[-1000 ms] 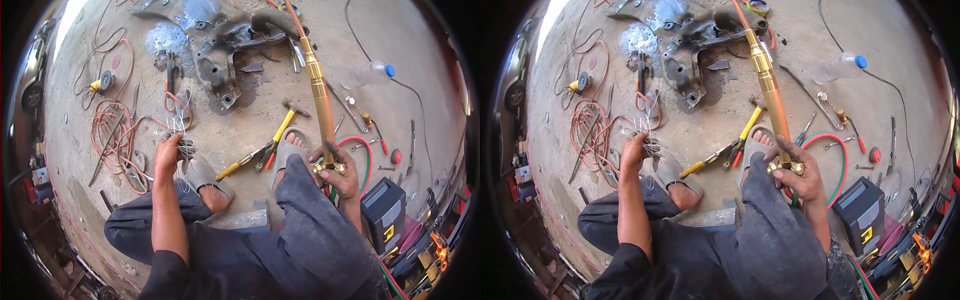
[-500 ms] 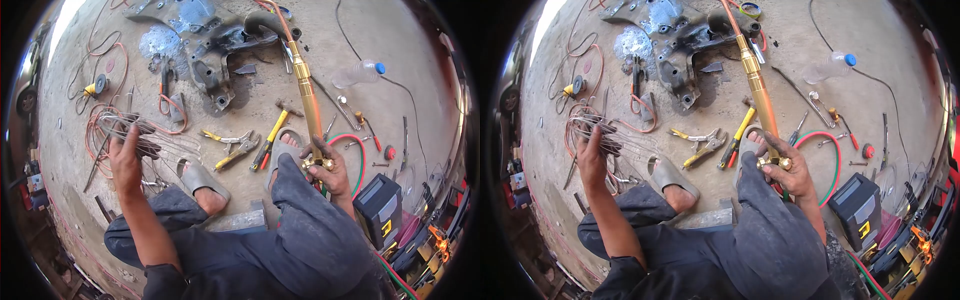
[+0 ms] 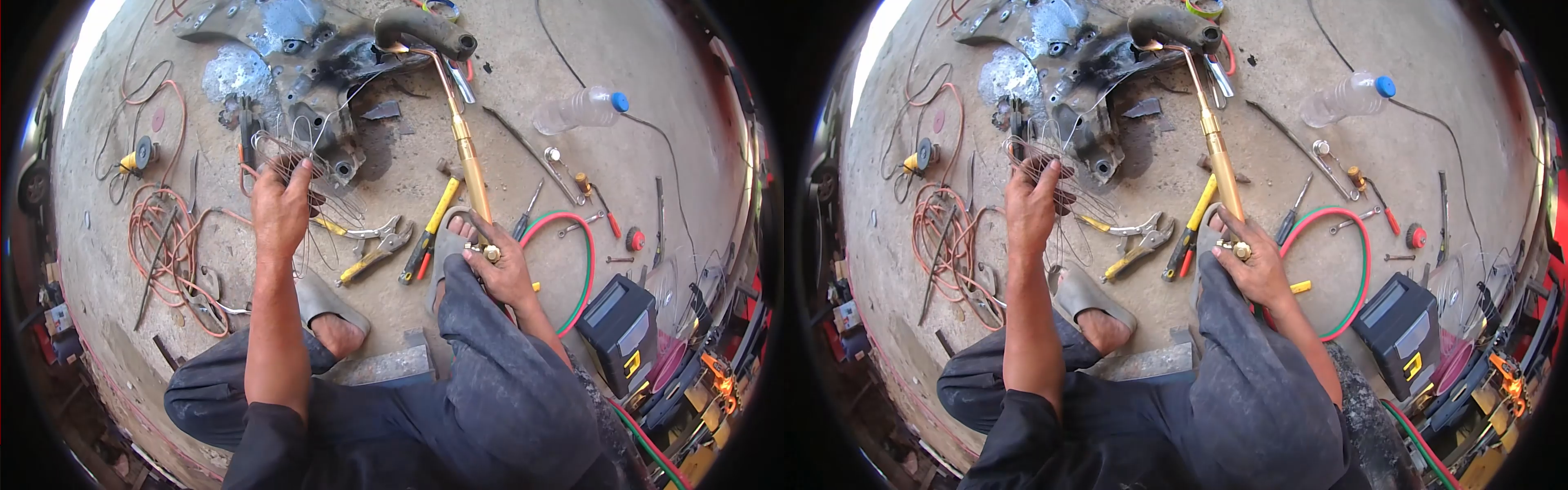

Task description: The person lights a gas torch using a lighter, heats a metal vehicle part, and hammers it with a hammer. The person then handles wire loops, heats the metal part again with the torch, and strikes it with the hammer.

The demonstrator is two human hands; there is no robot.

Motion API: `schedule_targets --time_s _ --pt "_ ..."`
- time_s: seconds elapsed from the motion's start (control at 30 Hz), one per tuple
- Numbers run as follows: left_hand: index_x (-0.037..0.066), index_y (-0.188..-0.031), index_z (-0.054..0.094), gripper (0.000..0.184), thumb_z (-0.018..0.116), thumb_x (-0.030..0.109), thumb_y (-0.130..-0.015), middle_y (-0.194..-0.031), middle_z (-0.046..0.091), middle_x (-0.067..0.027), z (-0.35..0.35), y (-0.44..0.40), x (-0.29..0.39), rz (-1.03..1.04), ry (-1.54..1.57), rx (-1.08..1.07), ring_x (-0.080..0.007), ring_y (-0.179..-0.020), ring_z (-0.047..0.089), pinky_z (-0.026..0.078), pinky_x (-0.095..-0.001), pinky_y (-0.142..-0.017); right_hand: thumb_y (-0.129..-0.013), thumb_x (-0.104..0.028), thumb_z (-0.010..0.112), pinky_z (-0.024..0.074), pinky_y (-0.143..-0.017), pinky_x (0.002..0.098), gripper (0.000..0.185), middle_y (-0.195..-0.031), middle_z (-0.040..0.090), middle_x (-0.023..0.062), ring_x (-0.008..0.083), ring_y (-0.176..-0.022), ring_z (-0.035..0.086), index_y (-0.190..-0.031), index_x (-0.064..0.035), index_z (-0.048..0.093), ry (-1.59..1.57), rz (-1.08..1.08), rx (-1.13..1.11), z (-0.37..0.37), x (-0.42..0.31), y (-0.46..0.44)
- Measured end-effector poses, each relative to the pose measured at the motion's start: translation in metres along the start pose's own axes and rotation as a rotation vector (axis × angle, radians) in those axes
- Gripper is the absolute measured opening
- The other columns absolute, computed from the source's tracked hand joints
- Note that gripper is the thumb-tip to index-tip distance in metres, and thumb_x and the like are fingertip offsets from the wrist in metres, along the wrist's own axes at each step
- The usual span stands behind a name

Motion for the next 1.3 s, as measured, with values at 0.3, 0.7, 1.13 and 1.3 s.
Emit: schedule_targets --time_s 0.3,0.7,1.13,1.3 --pt "-0.003 -0.112 0.068 0.023 0.063 0.018 -0.101 -0.086 0.07 -0.0046 -0.002 0.004 0.002 -0.019 0.075 0.043 -0.0096 -0.064 0.062 0.052 -0.0275 -0.056 -0.081 -0.007 0.077 0.0516 -0.093 0.0336 0.069 -0.115 0.07 0.0098 0.0224 -0.098 0.065 -0.147 -0.0139 0.057 0.035 0.023 -0.021 0.008 0.005 -0.005" --pt "-0.001 -0.117 0.067 0.023 0.066 0.013 -0.1 -0.101 0.072 -0.0057 0.01 0.017 -0.003 0.121 0.37 0.019 -0.0109 -0.08 0.066 0.056 -0.0268 -0.068 -0.075 0.0 0.075 0.0509 -0.074 0.0248 0.078 -0.106 0.067 0.0094 0.0125 -0.085 0.064 -0.149 -0.0116 0.055 -0.879 0.331 -0.26 0.021 0.029 0.028" --pt "0.0 -0.121 0.067 0.023 0.064 0.014 -0.102 -0.104 0.073 -0.006 -0.007 0.031 -0.028 0.066 0.542 0.141 -0.0103 -0.085 0.066 0.056 -0.0271 -0.07 -0.072 -0.004 0.075 0.0509 -0.074 0.0269 0.082 -0.1 0.065 0.0165 0.018 -0.081 0.061 -0.15 -0.019 0.055 -1.042 0.224 -0.35 0.027 0.015 0.03" --pt "0.002 -0.123 0.061 0.024 0.061 0.016 -0.104 -0.105 0.073 -0.0107 -0.023 0.035 0.004 0.171 0.691 0.259 -0.0161 -0.074 0.07 0.059 -0.029 -0.059 -0.071 -0.003 0.075 0.0499 -0.079 0.0277 0.083 -0.1 0.065 0.0168 0.0184 -0.083 0.062 -0.151 -0.0191 0.055 -1.064 0.287 -0.326 0.024 0.021 0.037"
Point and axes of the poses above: each hand's wrist, its own y-axis away from the middle knuckle, its own z-axis out of the palm, x = y × z, the point moved 9 cm from there along -y, towards the middle knuckle
